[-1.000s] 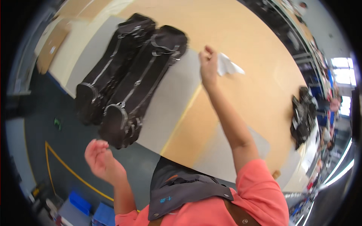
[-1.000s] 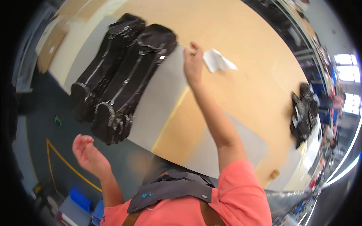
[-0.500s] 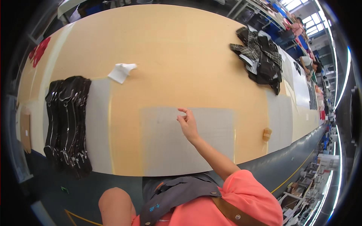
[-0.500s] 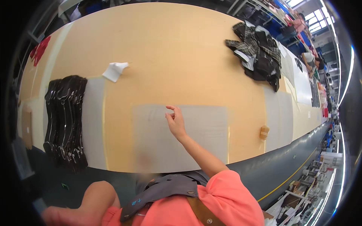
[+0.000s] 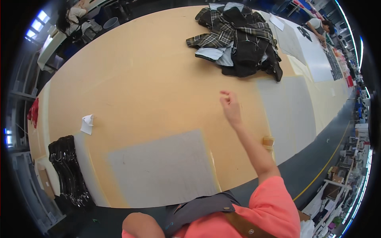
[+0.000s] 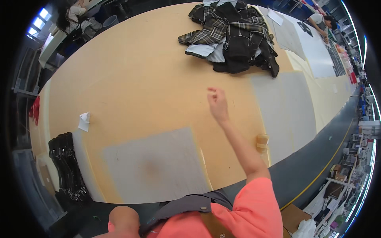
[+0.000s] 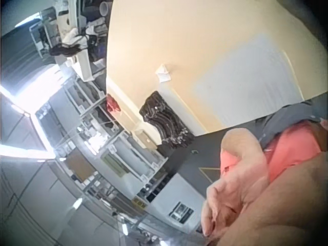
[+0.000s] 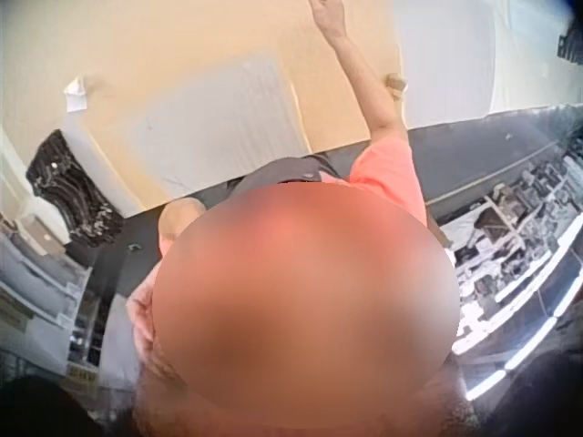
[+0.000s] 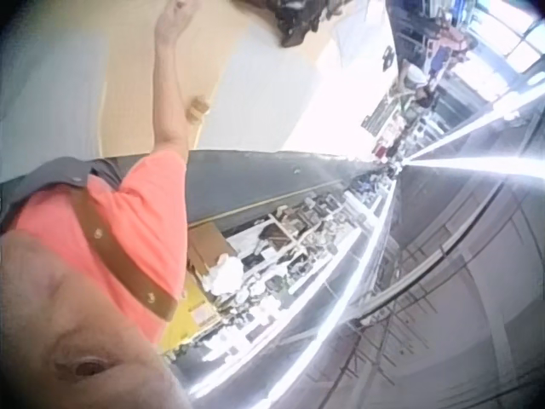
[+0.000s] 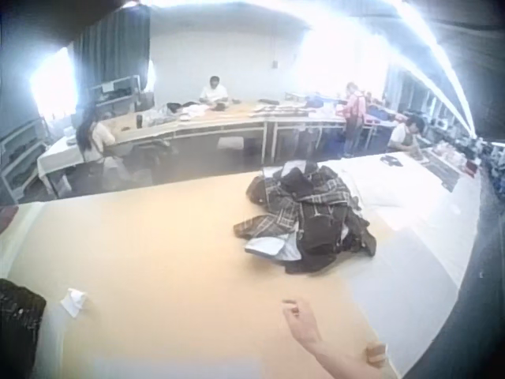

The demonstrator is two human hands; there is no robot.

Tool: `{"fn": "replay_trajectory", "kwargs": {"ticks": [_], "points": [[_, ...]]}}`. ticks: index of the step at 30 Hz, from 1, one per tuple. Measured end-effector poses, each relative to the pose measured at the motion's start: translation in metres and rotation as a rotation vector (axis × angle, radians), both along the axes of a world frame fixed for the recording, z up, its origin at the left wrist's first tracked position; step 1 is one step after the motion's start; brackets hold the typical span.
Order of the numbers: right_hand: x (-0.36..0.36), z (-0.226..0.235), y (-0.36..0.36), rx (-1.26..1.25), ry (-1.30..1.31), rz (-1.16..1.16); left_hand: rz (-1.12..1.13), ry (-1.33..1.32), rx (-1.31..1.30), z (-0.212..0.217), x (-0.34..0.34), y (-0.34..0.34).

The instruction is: The person assembles plaid fabric pouches by applying adhesive from a squeeze bottle to the edges of the fabric and pressing them onto white backing pieces. They repeat this process for multiple units, stacking the finished pouches on the table.

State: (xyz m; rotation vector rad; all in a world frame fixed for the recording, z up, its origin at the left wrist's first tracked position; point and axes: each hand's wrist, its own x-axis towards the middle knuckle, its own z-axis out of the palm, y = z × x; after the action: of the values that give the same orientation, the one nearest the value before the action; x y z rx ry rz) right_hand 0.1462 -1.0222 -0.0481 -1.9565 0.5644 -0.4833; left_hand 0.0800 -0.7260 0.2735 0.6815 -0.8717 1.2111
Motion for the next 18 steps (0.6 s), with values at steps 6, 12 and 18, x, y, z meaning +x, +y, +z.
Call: {"fn": "replay_trajectory", "kwargs": {"ticks": [6,12,18], "points": [[0.135,-0.007,-0.134,-0.181,0.005,-0.089,0.182,0.412,0.716,-0.146,0.033,-0.018],[0.249,-0.020,-0.216,-0.408,0.209,-0.264,0.488,1.305,1.318,-0.333,0.075,0.009],[0.308,-0.009,-0.213,-0.572,0.607,-0.419,0.812,1.349,1.609,-0.392,0.067,0.029]]}}
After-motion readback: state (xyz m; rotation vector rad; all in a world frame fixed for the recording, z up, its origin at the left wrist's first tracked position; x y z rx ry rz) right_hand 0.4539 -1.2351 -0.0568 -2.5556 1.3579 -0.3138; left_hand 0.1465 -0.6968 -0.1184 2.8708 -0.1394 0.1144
